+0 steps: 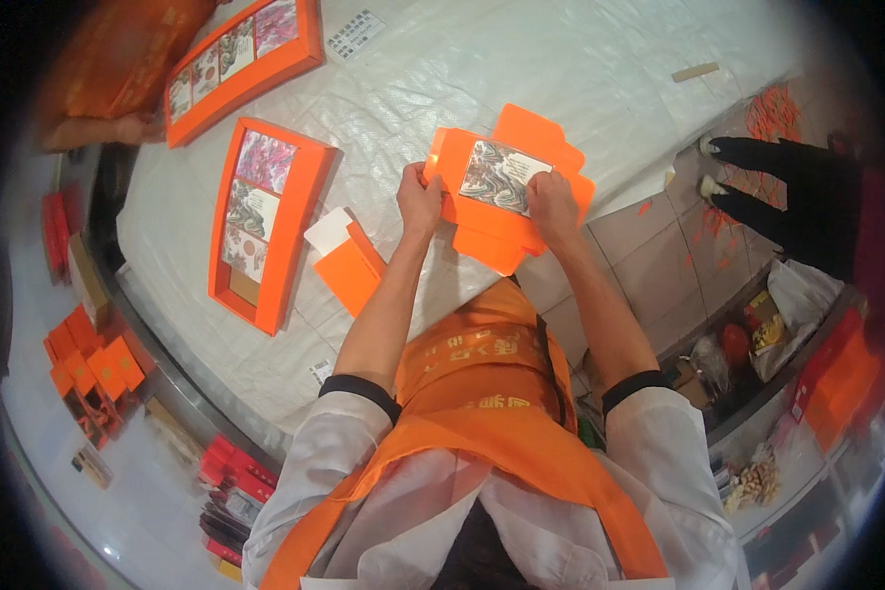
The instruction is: The person assembles orange cardboard boxes by folding flaps and tucking them into slots. They handle multiple flat-packed box components, fold them into shape, and place finished boxes on the table. The person also briefly walks to a shelf to retrieve items before returning to the assembly task.
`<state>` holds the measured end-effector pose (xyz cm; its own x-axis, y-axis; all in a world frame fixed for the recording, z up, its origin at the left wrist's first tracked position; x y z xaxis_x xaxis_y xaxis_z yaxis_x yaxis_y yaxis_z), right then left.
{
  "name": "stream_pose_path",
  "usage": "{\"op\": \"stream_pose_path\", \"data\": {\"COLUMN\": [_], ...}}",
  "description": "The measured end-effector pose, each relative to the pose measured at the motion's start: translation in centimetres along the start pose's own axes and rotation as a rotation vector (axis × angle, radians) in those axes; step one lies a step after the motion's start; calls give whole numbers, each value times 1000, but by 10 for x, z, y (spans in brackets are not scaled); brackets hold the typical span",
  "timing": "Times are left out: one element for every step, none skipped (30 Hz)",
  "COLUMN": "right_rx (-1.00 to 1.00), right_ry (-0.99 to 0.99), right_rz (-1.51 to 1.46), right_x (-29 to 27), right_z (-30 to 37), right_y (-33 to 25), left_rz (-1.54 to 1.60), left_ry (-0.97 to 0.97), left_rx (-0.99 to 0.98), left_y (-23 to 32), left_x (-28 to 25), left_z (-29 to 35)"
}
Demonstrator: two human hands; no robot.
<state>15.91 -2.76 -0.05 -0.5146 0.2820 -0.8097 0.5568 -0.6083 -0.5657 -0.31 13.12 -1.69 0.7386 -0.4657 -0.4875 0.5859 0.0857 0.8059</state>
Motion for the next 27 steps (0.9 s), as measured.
{"op": "stream_pose_path", "data": {"right_rx": [-6,5,10,16,16,15,34,22,30,5,111,186,243,372,477,665,682,775,901,847,831,743,840,867,883,886,881], "right_ry": [0,-7,-6,1,-8,-11,-45,-63,-109,-119,-77,-3,74,181,290,385,230,61,-83,-100,-88,-128,-87,-97,-97,-45,13], "right_rz": [-2,8,16,21,19,15,15,-40,-87,-147,-228,-326,-429,-552,-677,-803,-945,-1085,-1187,-1304,-1389,-1519,-1439,-1401,-1362,-1202,-1039], "right_x": [-1,-1,-1,-1,0,1,3,4,5,3,-1,-6,-11,-17,-22,-23,-15,-5,4,9,15,19,22,23,22,17,9], "right_z": [0,1,0,-1,-2,-3,-3,-4,-3,-2,-1,6,16,28,42,59,68,78,87,91,94,94,98,100,102,105,108], "right_y": [-1,-2,-2,-2,-1,0,4,6,11,14,24,33,39,49,57,64,62,59,56,49,44,37,38,37,37,37,37], "left_rz": [-30,-114,-191,-268,-119,29,204,318,461,608,574,539,485,486,473,442,437,416,402,416,435,465,430,409,387,368,290], "left_ry": [21,30,51,65,36,1,-14,-32,-33,-37,-57,-79,-108,-175,-244,-304,-311,-313,-305,-283,-249,-214,-195,-176,-169,-247,-233], "left_rx": [49,77,122,169,105,44,6,-106,-192,-303,-291,-309,-367,-352,-376,-433,-404,-399,-378,-380,-368,-319,-323,-292,-300,-332,-261], "left_y": [5,9,13,16,14,10,6,-1,-7,-15,-18,-23,-28,-29,-31,-34,-33,-33,-33,-34,-36,-37,-41,-44,-49,-55,-57], "left_x": [-3,-5,-7,-8,-7,-5,-3,1,5,9,11,11,10,11,10,10,9,9,9,11,12,13,14,14,16,18,17], "left_z": [2,4,6,7,8,9,11,15,22,30,37,46,55,59,64,69,70,71,71,73,77,80,85,91,96,102,105]}}
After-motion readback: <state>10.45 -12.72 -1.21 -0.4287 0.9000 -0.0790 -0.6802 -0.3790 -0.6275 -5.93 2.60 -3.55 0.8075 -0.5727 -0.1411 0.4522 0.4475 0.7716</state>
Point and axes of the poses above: each hand's wrist, its own z-axis away from the middle knuckle, its own x-axis out of the palm, y = z × x, the point moved 4 cm from there along -z, towards the middle knuckle, and after that the axes turned 1 degree about x, right-handed, at the moved point
